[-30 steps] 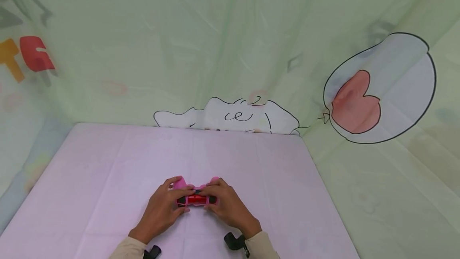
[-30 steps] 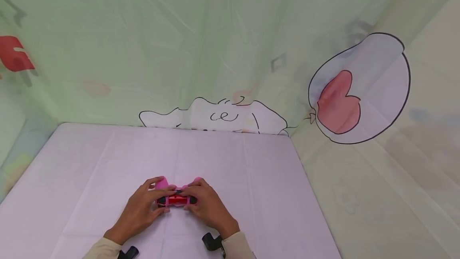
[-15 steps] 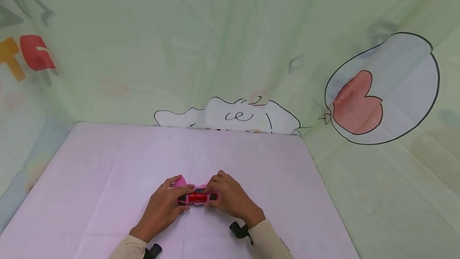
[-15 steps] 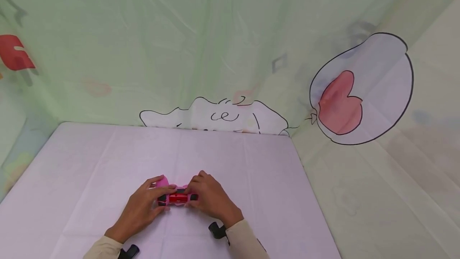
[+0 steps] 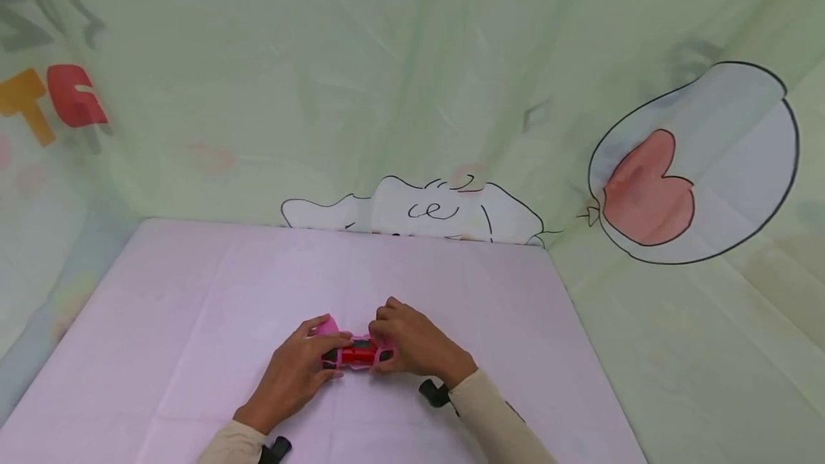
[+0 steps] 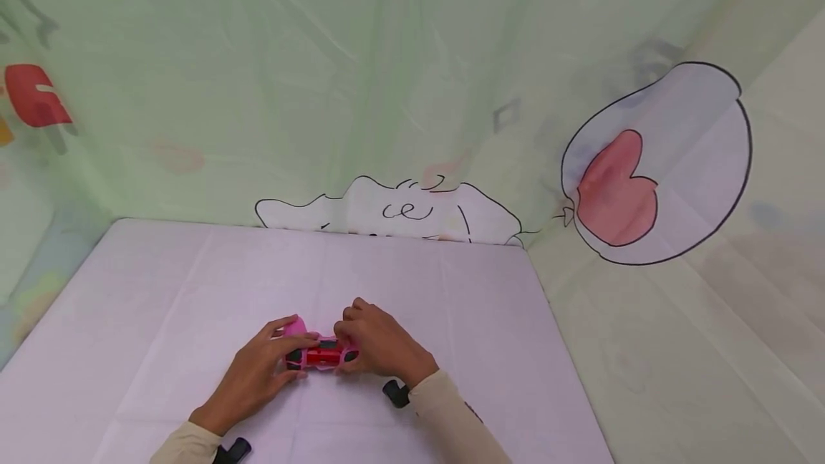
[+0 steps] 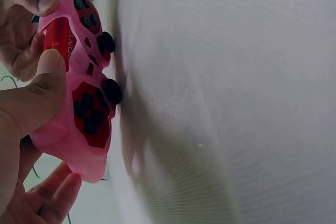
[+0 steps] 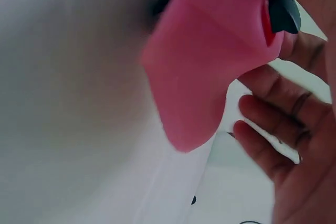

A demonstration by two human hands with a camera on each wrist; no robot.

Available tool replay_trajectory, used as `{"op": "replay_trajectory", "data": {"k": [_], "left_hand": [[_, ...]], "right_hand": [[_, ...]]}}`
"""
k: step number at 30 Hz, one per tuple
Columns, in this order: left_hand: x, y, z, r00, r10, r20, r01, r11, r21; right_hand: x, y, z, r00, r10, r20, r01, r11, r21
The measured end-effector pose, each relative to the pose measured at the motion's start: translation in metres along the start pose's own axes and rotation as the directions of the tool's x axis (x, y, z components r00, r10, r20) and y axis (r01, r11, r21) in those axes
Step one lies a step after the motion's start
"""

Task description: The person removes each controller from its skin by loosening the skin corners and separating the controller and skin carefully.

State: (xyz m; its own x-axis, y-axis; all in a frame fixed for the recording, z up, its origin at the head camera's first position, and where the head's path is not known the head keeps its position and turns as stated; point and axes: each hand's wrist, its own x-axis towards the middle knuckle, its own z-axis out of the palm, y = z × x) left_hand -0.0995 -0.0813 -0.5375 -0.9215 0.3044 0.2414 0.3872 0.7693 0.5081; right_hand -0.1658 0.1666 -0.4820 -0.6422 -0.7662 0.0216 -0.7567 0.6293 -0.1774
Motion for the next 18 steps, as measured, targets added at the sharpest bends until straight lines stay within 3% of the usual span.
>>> {"op": "replay_trajectory", "data": {"k": [4,8,14,18], "left_hand": [[0.000,0.001,0.000,0.999,0.030,-0.021,-0.029,0.999,0.028],[0.001,0.002,-0.002,0.998,0.058,-0.033,-0.056,0.997,0.048],[0.004,-0.001,-0.006,0.997,0.061,-0.044,-0.058,0.996,0.068],[0.003,-0.002,-0.007,0.998,0.065,-0.015,-0.063,0.996,0.068]], "right_hand": [[0.007,0.003,0.000,0.998,-0.022,0.065,0.019,0.999,0.047],[0.011,0.003,-0.002,0.992,-0.042,0.118,0.023,0.987,0.158],[0.008,0.002,-0.020,0.993,-0.050,0.107,0.025,0.973,0.231],[0.000,0.004,-0.026,0.991,-0.040,0.127,0.004,0.962,0.272]]}}
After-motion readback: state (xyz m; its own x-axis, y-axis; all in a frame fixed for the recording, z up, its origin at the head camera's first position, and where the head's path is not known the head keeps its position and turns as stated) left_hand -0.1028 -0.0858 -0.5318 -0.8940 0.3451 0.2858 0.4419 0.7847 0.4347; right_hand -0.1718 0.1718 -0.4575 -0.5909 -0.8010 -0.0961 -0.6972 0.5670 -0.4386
